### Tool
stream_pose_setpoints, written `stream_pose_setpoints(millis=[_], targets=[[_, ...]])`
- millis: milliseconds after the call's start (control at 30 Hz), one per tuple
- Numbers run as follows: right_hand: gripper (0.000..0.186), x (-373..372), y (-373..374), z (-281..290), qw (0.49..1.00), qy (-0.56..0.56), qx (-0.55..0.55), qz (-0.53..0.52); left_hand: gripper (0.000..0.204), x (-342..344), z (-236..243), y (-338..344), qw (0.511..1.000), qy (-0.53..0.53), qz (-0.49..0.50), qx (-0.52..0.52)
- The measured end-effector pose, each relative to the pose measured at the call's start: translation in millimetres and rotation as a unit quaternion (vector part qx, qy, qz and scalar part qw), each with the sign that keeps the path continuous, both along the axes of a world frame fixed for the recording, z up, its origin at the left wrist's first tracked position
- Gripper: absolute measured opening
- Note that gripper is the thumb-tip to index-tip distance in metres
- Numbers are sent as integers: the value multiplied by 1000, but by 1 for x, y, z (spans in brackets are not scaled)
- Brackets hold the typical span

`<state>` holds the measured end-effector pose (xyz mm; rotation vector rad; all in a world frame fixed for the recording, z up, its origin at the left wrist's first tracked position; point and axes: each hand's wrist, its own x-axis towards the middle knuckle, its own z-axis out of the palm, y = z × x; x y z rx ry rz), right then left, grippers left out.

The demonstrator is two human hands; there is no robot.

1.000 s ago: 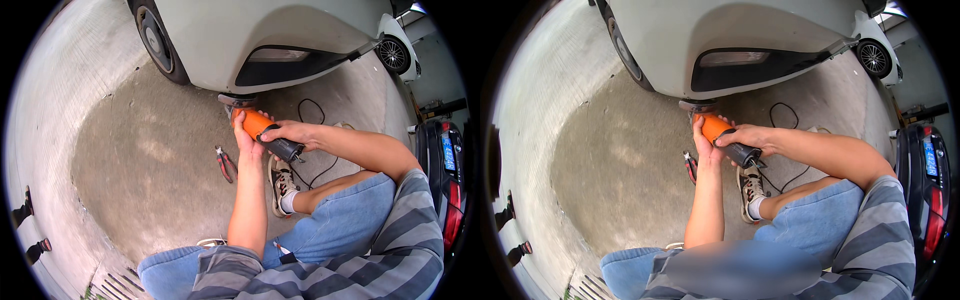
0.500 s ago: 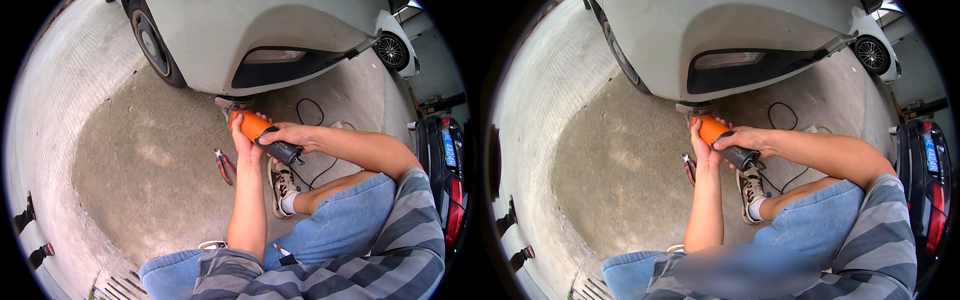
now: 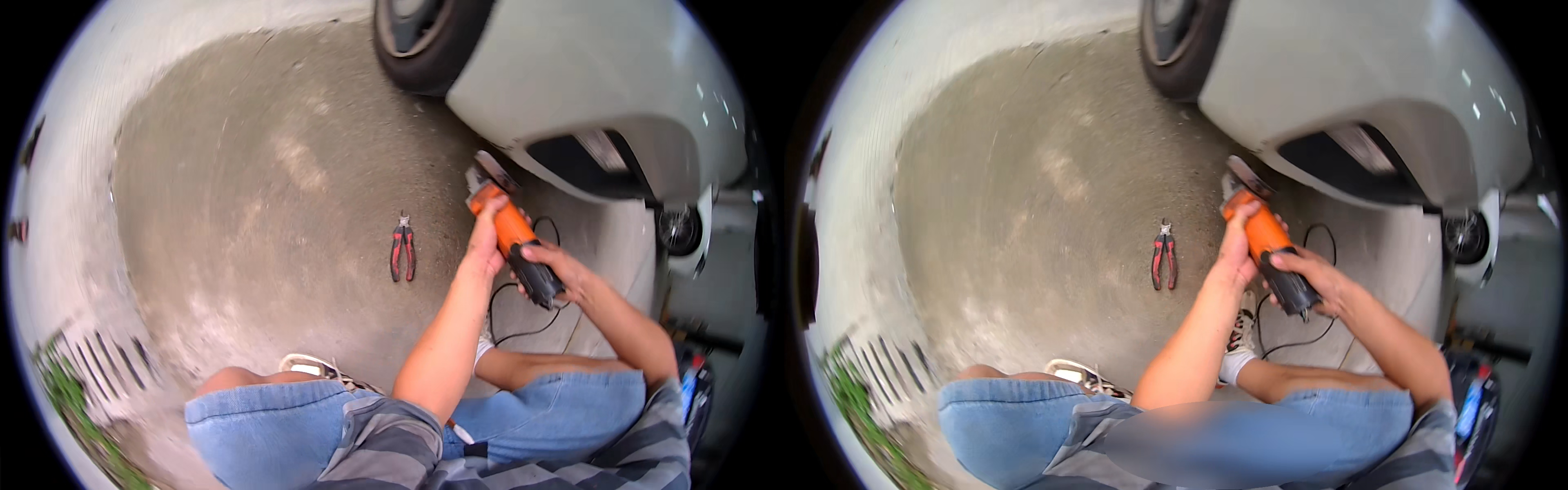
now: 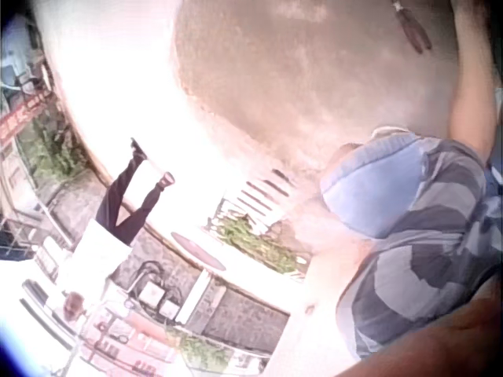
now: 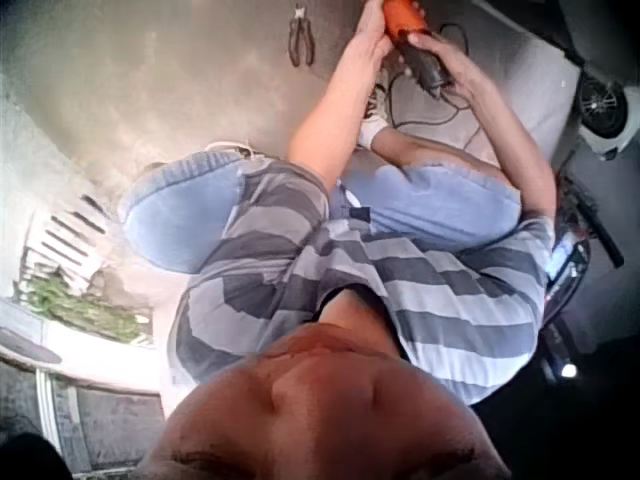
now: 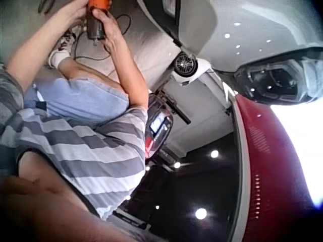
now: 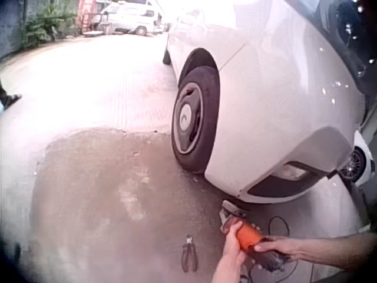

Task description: The person uses pliers to pull out small fasteners from the front bumper of a car and then grinds down a portion of the bumper with an angle grinder.

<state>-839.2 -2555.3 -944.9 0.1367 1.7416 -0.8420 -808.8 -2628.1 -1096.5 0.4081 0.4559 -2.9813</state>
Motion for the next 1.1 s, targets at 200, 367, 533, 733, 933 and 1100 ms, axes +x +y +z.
stream_pose_setpoints(millis=[200, 367, 533, 733, 933, 1100], targets=[[59, 84, -15, -97, 996, 58, -3, 66, 48, 87, -83, -29, 999, -7, 14, -43], [71, 111, -40, -141, 942, 220, 118, 224, 46, 107, -131, -39, 993, -38, 16, -106], [74, 104, -45, -155, 907, 303, 138, 256, 44, 98, -141, -46, 996, -16, 50, -67], [72, 97, -47, -149, 908, 309, 116, 259, 42, 85, -137, -44, 997, -14, 55, -60], [67, 95, -32, -127, 901, 330, 119, 254, 40, 80, -113, -33, 997, 0, 40, -63], [64, 91, -38, -114, 902, 319, 138, 255, 39, 75, -107, -52, 995, -9, 55, -78]])
